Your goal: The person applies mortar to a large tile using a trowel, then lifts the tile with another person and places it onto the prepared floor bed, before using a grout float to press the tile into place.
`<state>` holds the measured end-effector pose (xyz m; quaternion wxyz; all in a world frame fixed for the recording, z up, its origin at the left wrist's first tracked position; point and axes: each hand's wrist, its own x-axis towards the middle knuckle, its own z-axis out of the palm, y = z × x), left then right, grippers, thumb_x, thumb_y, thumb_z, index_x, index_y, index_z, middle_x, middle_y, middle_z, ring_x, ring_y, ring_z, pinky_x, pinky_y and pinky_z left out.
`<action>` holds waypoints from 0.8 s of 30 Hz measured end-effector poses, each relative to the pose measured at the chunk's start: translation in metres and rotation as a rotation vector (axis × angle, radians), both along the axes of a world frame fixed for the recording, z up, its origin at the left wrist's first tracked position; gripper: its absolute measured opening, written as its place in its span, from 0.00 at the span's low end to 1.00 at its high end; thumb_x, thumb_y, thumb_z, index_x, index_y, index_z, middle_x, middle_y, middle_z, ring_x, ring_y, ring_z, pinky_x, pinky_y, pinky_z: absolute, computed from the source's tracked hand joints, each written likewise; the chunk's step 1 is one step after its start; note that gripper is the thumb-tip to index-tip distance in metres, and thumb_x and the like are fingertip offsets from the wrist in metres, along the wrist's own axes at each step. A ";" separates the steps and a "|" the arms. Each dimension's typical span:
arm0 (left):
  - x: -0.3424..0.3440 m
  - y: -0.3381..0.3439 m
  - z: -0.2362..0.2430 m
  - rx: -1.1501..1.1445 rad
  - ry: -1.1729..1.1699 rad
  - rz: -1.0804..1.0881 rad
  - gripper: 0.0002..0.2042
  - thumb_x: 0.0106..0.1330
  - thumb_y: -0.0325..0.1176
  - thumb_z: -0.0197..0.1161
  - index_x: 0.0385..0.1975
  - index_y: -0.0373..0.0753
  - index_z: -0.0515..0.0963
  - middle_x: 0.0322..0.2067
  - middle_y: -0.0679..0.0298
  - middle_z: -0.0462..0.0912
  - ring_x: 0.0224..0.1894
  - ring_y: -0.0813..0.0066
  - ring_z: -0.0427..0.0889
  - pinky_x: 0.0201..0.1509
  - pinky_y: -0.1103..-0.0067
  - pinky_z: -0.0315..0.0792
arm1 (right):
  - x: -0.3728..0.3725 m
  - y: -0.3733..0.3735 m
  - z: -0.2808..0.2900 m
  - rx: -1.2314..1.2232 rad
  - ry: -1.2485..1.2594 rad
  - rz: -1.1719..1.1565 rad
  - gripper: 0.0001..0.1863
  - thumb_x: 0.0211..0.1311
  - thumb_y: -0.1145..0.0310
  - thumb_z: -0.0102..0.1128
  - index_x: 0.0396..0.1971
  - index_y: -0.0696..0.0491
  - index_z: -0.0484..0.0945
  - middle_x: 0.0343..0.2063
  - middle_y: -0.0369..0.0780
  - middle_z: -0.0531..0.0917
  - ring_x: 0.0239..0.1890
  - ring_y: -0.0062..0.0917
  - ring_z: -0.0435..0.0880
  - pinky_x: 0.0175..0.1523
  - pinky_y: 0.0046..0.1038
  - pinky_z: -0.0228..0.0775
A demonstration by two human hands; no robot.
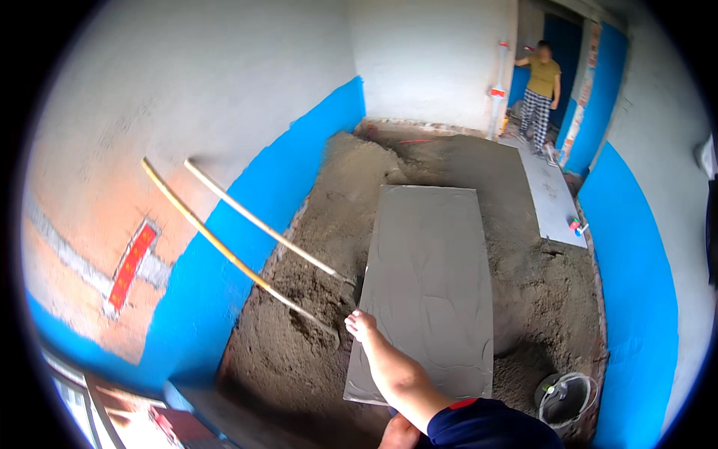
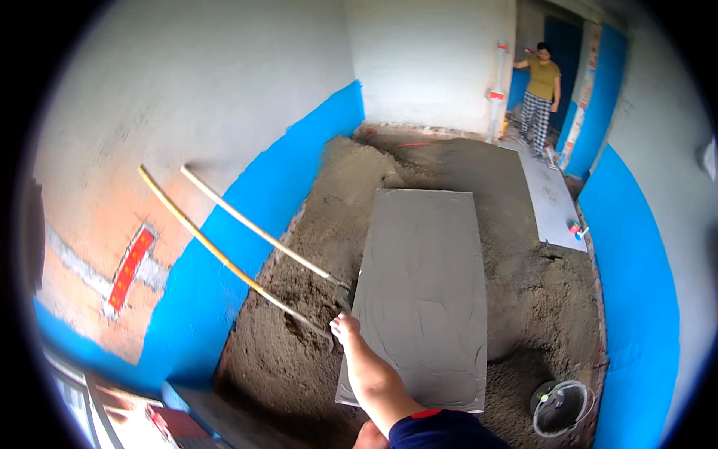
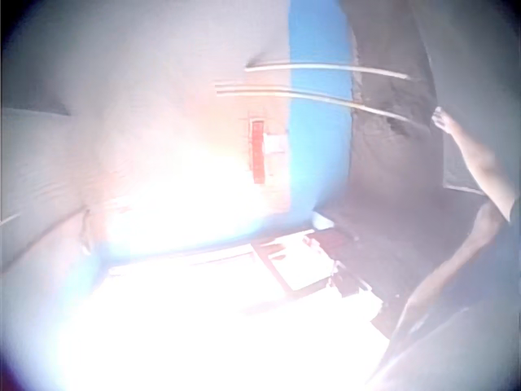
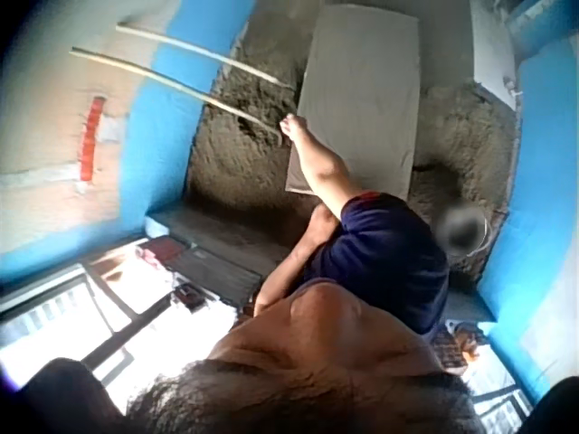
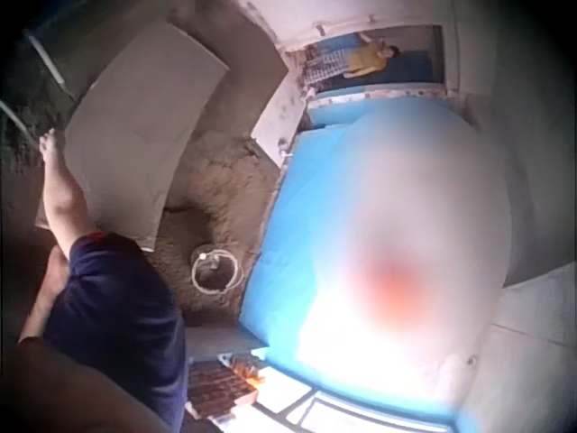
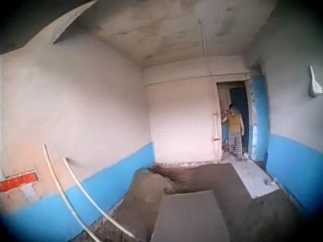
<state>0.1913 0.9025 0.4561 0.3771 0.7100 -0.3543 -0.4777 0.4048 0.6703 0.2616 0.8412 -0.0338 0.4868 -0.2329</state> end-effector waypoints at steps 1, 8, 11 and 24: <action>-0.011 -0.025 0.004 -0.043 0.025 -0.044 0.14 0.63 0.34 0.53 0.42 0.30 0.77 0.39 0.40 0.81 0.45 0.47 0.81 0.46 0.63 0.72 | -0.033 -0.061 -0.024 -0.125 0.010 -0.019 0.05 0.63 0.74 0.49 0.27 0.50 0.68 0.24 0.36 0.71 0.19 0.24 0.71 0.26 0.29 0.60; 0.003 -0.049 -0.048 -0.321 0.016 -0.397 0.15 0.63 0.30 0.56 0.47 0.30 0.74 0.41 0.48 0.80 0.45 0.56 0.79 0.48 0.67 0.73 | -0.105 -0.118 0.024 -0.116 -0.107 -0.278 0.09 0.62 0.74 0.41 0.22 0.48 0.63 0.19 0.33 0.60 0.18 0.23 0.59 0.23 0.25 0.52; -0.028 -0.051 -0.042 -0.560 0.120 -0.516 0.15 0.63 0.24 0.55 0.50 0.29 0.72 0.44 0.52 0.80 0.46 0.62 0.78 0.51 0.71 0.72 | -0.188 -0.152 -0.018 -0.115 -0.126 -0.495 0.09 0.62 0.73 0.39 0.22 0.46 0.65 0.19 0.32 0.63 0.18 0.24 0.61 0.23 0.25 0.53; -0.009 -0.009 -0.009 -0.407 0.184 -1.039 0.15 0.65 0.33 0.55 0.47 0.31 0.73 0.43 0.43 0.79 0.48 0.49 0.78 0.50 0.65 0.70 | -0.344 -0.088 -0.001 -0.028 -0.117 -0.913 0.14 0.60 0.69 0.43 0.14 0.46 0.58 0.13 0.32 0.61 0.16 0.24 0.61 0.22 0.25 0.51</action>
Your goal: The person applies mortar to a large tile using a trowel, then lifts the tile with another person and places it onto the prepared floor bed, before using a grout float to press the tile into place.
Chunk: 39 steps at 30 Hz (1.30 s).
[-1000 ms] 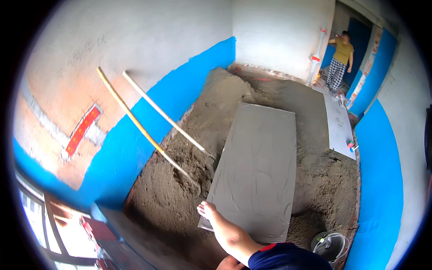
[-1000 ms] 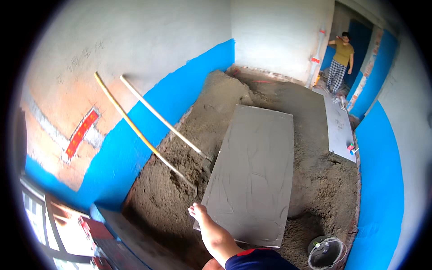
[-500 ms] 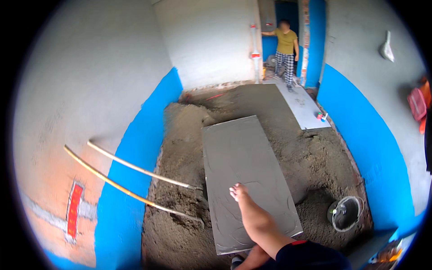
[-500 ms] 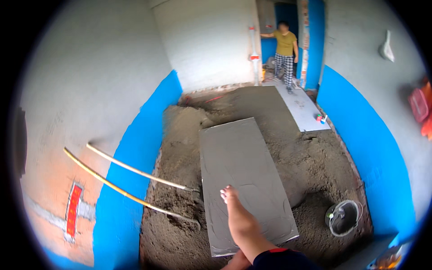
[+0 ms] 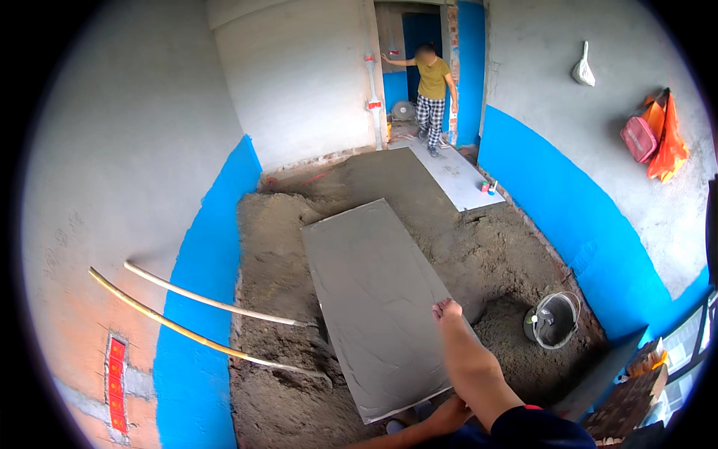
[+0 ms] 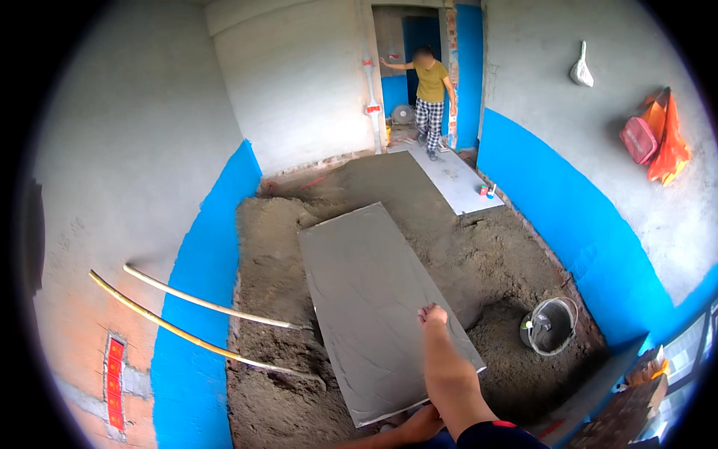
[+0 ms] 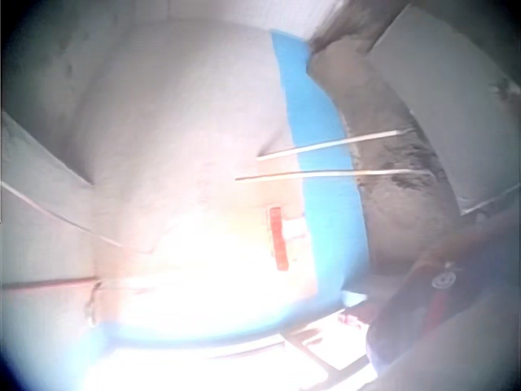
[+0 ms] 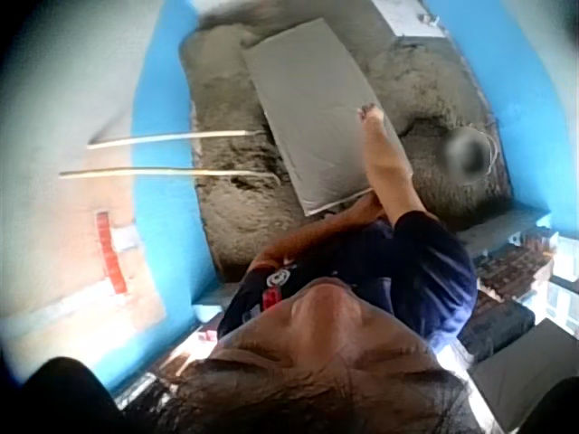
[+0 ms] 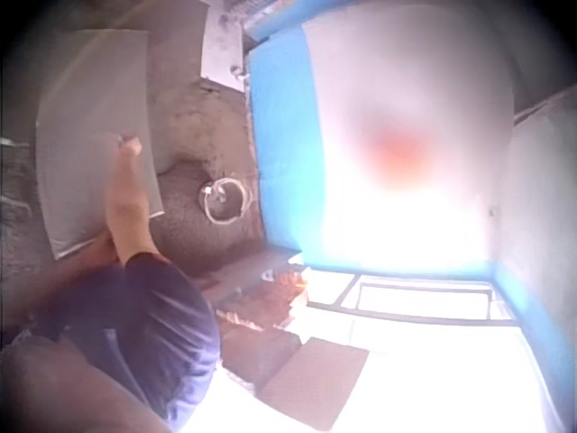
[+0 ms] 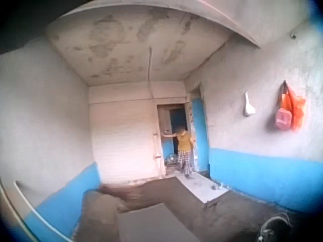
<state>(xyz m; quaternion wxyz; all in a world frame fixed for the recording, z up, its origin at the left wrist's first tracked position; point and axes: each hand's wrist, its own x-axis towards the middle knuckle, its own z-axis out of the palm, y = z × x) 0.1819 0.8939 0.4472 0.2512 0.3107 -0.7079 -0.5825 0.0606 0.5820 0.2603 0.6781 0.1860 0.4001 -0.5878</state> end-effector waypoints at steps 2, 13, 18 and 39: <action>-0.002 0.007 0.005 -0.023 -0.044 -0.062 0.15 0.64 0.34 0.56 0.47 0.32 0.74 0.43 0.43 0.79 0.47 0.47 0.78 0.50 0.64 0.71 | -0.021 0.015 -0.002 -0.015 0.064 -0.024 0.15 0.61 0.70 0.42 0.13 0.46 0.60 0.12 0.32 0.62 0.14 0.25 0.61 0.22 0.26 0.52; -0.027 -0.007 0.048 0.009 -0.258 -0.052 0.18 0.62 0.41 0.58 0.46 0.35 0.74 0.44 0.45 0.78 0.46 0.45 0.77 0.48 0.60 0.72 | -0.032 0.021 0.024 0.188 0.403 0.122 0.10 0.62 0.72 0.47 0.20 0.51 0.72 0.17 0.35 0.73 0.18 0.25 0.72 0.27 0.29 0.68; -0.068 0.001 0.001 0.020 -0.057 0.328 0.13 0.64 0.37 0.55 0.43 0.35 0.76 0.39 0.46 0.79 0.43 0.47 0.78 0.47 0.61 0.72 | -0.035 -0.001 0.006 0.142 0.310 0.172 0.13 0.64 0.70 0.43 0.18 0.48 0.66 0.16 0.31 0.69 0.18 0.21 0.69 0.29 0.27 0.66; -0.055 0.008 -0.015 -0.007 -0.163 0.185 0.14 0.64 0.35 0.57 0.45 0.35 0.76 0.44 0.46 0.79 0.48 0.47 0.77 0.51 0.63 0.71 | 0.003 0.028 0.009 0.128 0.064 0.061 0.17 0.62 0.71 0.42 0.13 0.44 0.55 0.13 0.30 0.57 0.14 0.22 0.54 0.21 0.26 0.45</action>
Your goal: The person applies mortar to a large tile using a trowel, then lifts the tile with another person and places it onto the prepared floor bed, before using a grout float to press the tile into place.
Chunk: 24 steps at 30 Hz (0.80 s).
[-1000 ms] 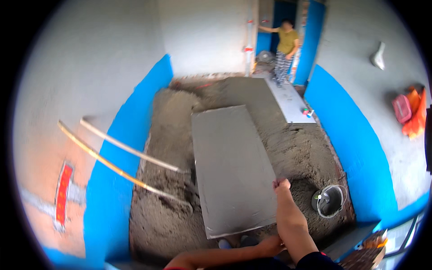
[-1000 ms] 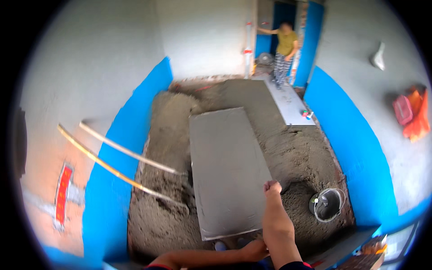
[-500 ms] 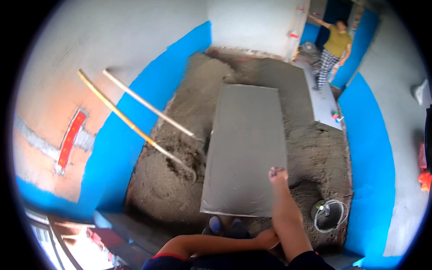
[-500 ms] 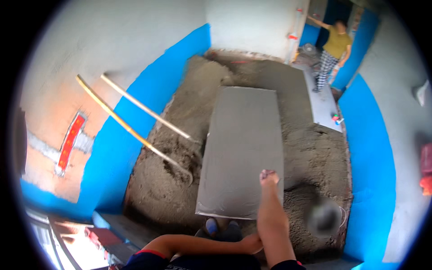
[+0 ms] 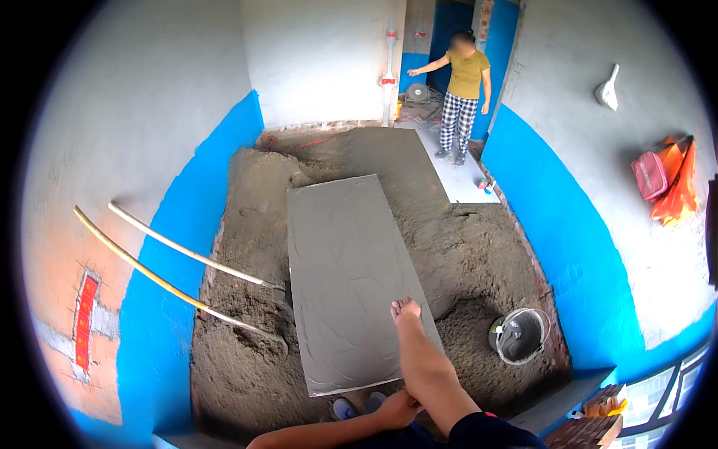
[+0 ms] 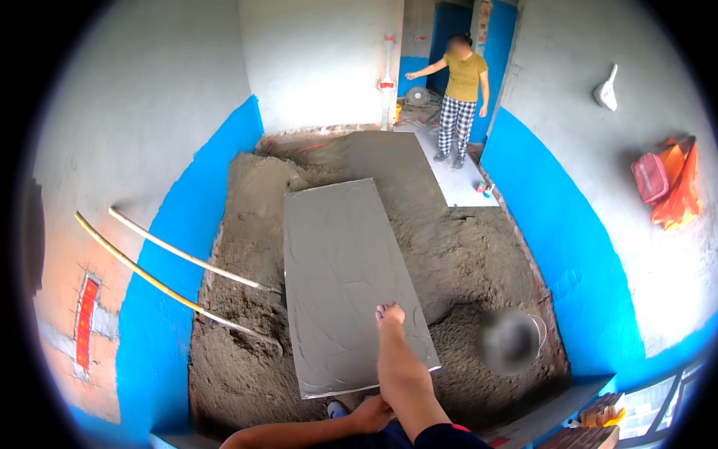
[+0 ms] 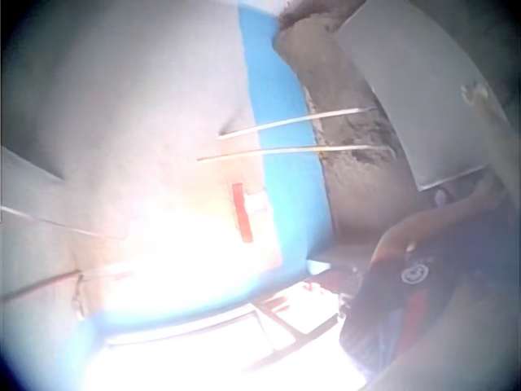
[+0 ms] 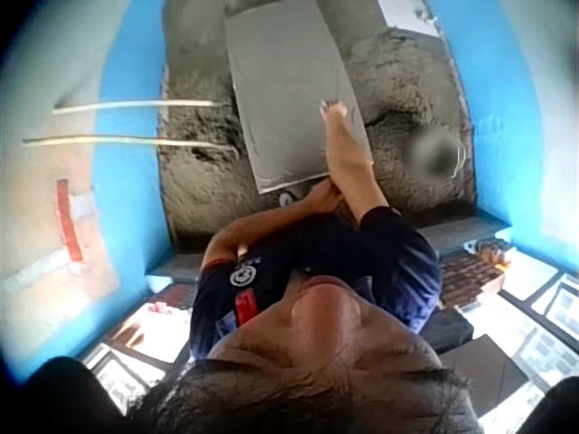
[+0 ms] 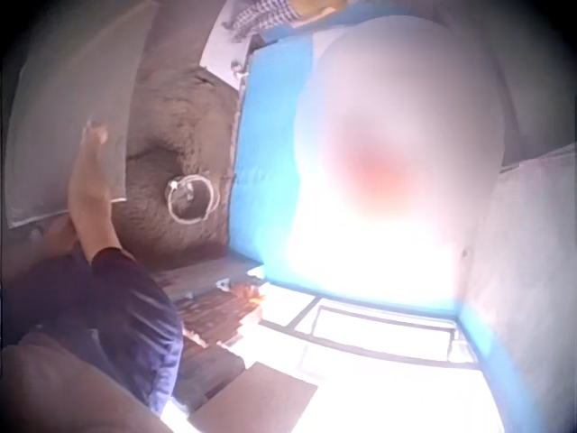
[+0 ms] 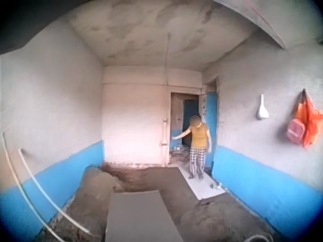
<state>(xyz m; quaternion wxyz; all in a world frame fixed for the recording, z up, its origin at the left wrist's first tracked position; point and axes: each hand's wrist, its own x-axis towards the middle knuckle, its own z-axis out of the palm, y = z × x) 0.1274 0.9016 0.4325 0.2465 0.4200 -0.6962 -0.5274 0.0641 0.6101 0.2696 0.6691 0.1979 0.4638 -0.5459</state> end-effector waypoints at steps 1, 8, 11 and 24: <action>-0.001 0.001 0.007 0.013 -0.001 -0.014 0.14 0.64 0.35 0.58 0.46 0.35 0.75 0.44 0.47 0.78 0.48 0.48 0.77 0.51 0.64 0.71 | -0.011 0.000 -0.007 -0.027 -0.001 -0.007 0.17 0.62 0.71 0.42 0.13 0.44 0.55 0.13 0.30 0.57 0.14 0.23 0.54 0.21 0.26 0.46; -0.007 0.001 0.023 0.028 0.025 -0.125 0.18 0.63 0.36 0.59 0.51 0.36 0.73 0.50 0.48 0.77 0.53 0.49 0.74 0.56 0.66 0.69 | -0.058 0.006 -0.049 -0.216 -0.091 -0.055 0.01 0.59 0.73 0.45 0.29 0.50 0.66 0.27 0.35 0.66 0.30 0.24 0.68 0.27 0.27 0.59; -0.008 0.004 0.018 0.009 0.024 -0.109 0.19 0.63 0.39 0.61 0.50 0.36 0.74 0.49 0.48 0.78 0.53 0.50 0.75 0.56 0.65 0.69 | -0.055 0.009 -0.052 -0.239 -0.100 -0.062 0.03 0.58 0.76 0.45 0.29 0.51 0.66 0.25 0.35 0.65 0.27 0.24 0.67 0.25 0.27 0.58; -0.018 0.007 0.000 -0.066 -0.180 -0.108 0.17 0.62 0.39 0.58 0.47 0.37 0.75 0.46 0.47 0.77 0.50 0.48 0.75 0.52 0.61 0.70 | -0.055 0.013 -0.047 -0.317 0.110 0.113 0.04 0.54 0.81 0.50 0.26 0.57 0.66 0.26 0.37 0.68 0.29 0.25 0.71 0.23 0.26 0.59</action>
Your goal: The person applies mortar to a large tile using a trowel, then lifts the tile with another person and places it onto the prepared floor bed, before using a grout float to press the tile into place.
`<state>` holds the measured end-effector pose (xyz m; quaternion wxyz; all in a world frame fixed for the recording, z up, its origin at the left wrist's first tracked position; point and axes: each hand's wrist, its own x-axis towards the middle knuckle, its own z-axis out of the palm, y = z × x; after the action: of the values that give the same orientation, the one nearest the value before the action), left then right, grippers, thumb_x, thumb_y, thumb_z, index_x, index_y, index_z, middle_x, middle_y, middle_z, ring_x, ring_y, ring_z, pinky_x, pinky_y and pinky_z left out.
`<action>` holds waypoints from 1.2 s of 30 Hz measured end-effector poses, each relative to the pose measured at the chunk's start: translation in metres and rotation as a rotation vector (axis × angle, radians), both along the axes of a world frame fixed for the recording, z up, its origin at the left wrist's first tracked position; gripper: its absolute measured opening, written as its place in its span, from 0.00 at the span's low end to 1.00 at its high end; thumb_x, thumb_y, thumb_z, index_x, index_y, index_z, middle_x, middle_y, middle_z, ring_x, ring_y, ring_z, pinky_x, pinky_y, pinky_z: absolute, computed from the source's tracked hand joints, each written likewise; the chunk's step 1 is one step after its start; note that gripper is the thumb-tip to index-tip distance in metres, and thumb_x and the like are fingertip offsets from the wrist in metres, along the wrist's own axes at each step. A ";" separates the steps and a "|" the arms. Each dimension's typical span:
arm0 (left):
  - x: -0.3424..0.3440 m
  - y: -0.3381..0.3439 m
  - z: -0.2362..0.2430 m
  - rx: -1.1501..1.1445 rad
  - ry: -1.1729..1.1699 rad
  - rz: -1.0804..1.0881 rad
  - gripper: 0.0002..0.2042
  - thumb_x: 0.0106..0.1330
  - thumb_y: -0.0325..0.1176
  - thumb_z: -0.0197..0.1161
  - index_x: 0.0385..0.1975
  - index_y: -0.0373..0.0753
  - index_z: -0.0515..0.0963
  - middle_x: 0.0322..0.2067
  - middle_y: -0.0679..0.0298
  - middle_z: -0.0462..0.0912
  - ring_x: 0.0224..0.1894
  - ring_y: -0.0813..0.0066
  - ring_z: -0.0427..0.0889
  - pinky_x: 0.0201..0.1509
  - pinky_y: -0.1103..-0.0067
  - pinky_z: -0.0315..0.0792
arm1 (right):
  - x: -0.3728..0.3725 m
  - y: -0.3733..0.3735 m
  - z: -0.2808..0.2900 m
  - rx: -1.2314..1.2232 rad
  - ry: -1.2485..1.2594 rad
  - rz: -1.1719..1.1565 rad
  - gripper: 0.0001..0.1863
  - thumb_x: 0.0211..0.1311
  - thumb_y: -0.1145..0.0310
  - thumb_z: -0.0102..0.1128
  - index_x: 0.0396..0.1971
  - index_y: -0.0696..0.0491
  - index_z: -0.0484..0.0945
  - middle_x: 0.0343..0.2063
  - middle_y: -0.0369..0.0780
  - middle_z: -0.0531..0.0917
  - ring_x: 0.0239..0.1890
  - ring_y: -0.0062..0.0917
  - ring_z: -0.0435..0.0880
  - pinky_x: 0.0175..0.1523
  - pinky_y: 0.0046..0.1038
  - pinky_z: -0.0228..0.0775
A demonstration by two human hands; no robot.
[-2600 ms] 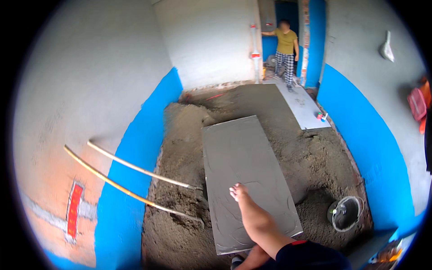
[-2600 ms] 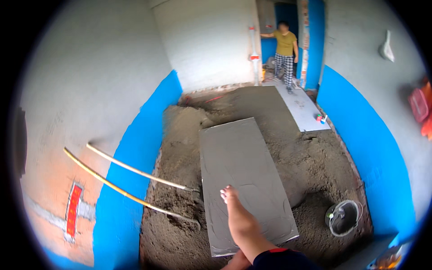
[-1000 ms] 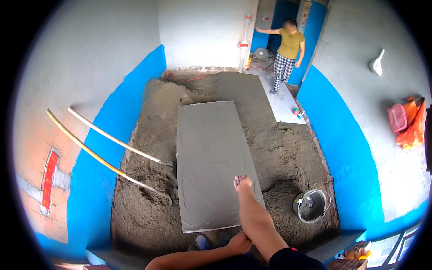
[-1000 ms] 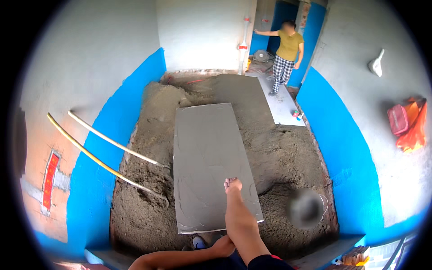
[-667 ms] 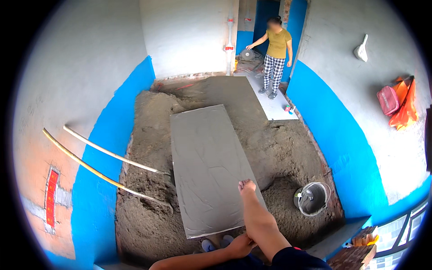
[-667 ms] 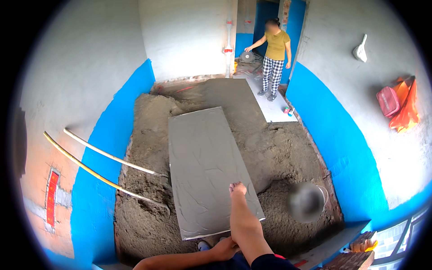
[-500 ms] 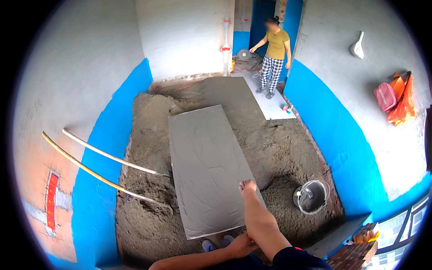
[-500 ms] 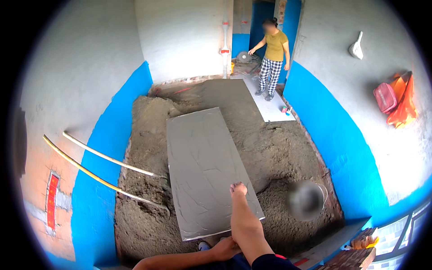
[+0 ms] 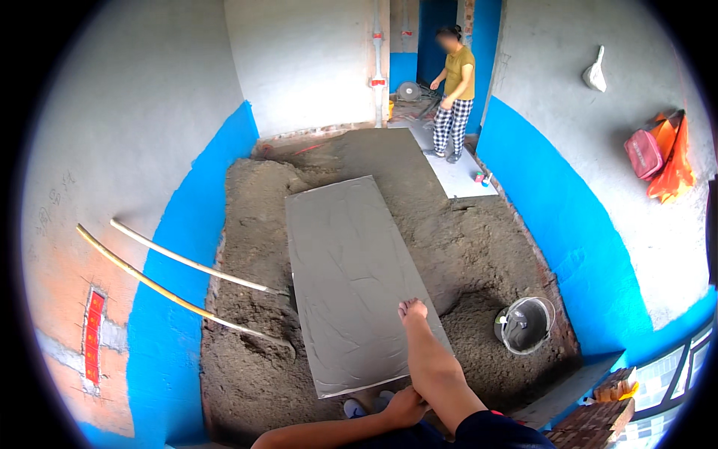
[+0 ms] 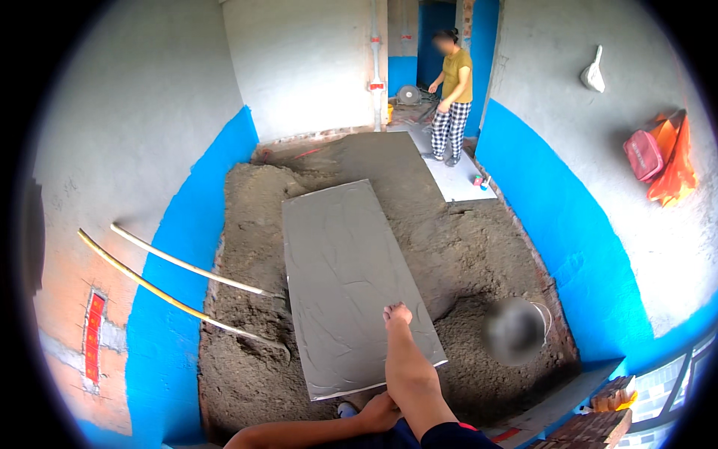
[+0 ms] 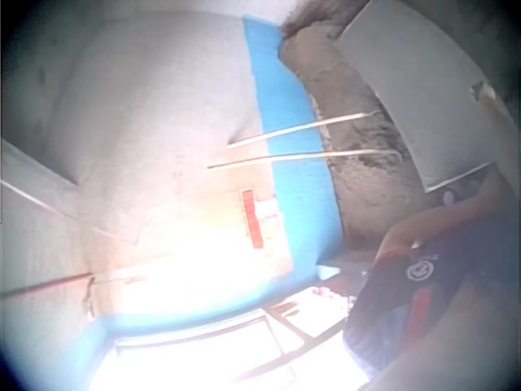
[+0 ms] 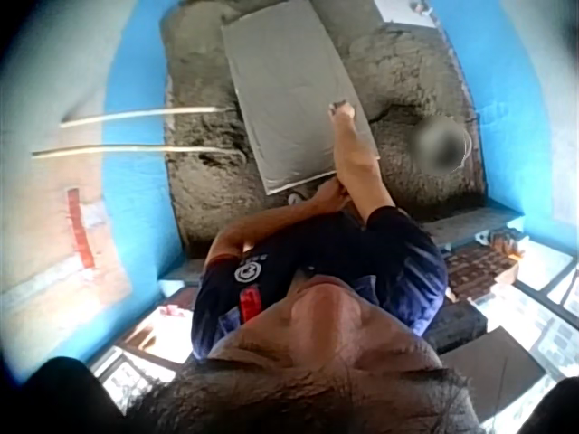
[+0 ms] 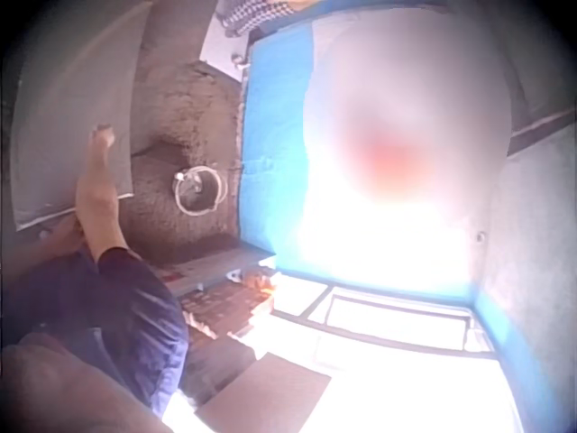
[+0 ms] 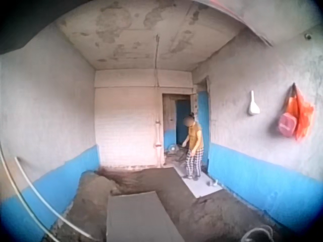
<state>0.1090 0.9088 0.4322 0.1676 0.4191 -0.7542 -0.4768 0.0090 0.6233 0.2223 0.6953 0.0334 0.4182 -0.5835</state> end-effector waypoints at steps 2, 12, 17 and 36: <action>0.004 0.002 0.007 0.036 0.011 0.066 0.16 0.61 0.38 0.59 0.46 0.37 0.76 0.45 0.47 0.78 0.50 0.48 0.76 0.52 0.61 0.70 | 0.011 0.006 0.005 0.013 -0.025 -0.033 0.05 0.52 0.81 0.52 0.27 0.58 0.66 0.26 0.37 0.68 0.30 0.25 0.70 0.25 0.25 0.60; 0.005 -0.006 0.004 0.126 0.295 0.022 0.20 0.59 0.35 0.64 0.51 0.36 0.74 0.50 0.49 0.77 0.56 0.54 0.73 0.60 0.68 0.66 | 0.019 0.012 0.033 0.092 0.084 0.080 0.04 0.56 0.73 0.46 0.32 0.53 0.68 0.31 0.36 0.69 0.36 0.25 0.66 0.36 0.24 0.59; 0.007 -0.007 0.023 0.168 0.408 0.021 0.23 0.58 0.36 0.65 0.53 0.34 0.73 0.55 0.50 0.74 0.60 0.55 0.71 0.63 0.68 0.63 | 0.016 0.008 0.033 0.103 0.091 0.091 0.05 0.58 0.70 0.43 0.32 0.50 0.68 0.32 0.35 0.68 0.36 0.25 0.65 0.37 0.25 0.58; 0.012 -0.001 0.006 -0.081 0.490 0.132 0.25 0.62 0.40 0.63 0.57 0.35 0.68 0.61 0.50 0.65 0.58 0.53 0.71 0.60 0.67 0.66 | 0.033 -0.005 0.041 0.151 0.282 0.183 0.07 0.59 0.72 0.44 0.22 0.46 0.63 0.22 0.31 0.64 0.27 0.22 0.63 0.28 0.24 0.55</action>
<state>0.1215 0.9078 0.4381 0.3929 0.3324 -0.6805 -0.5217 0.0423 0.6187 0.2629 0.6755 -0.0346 0.5555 -0.4837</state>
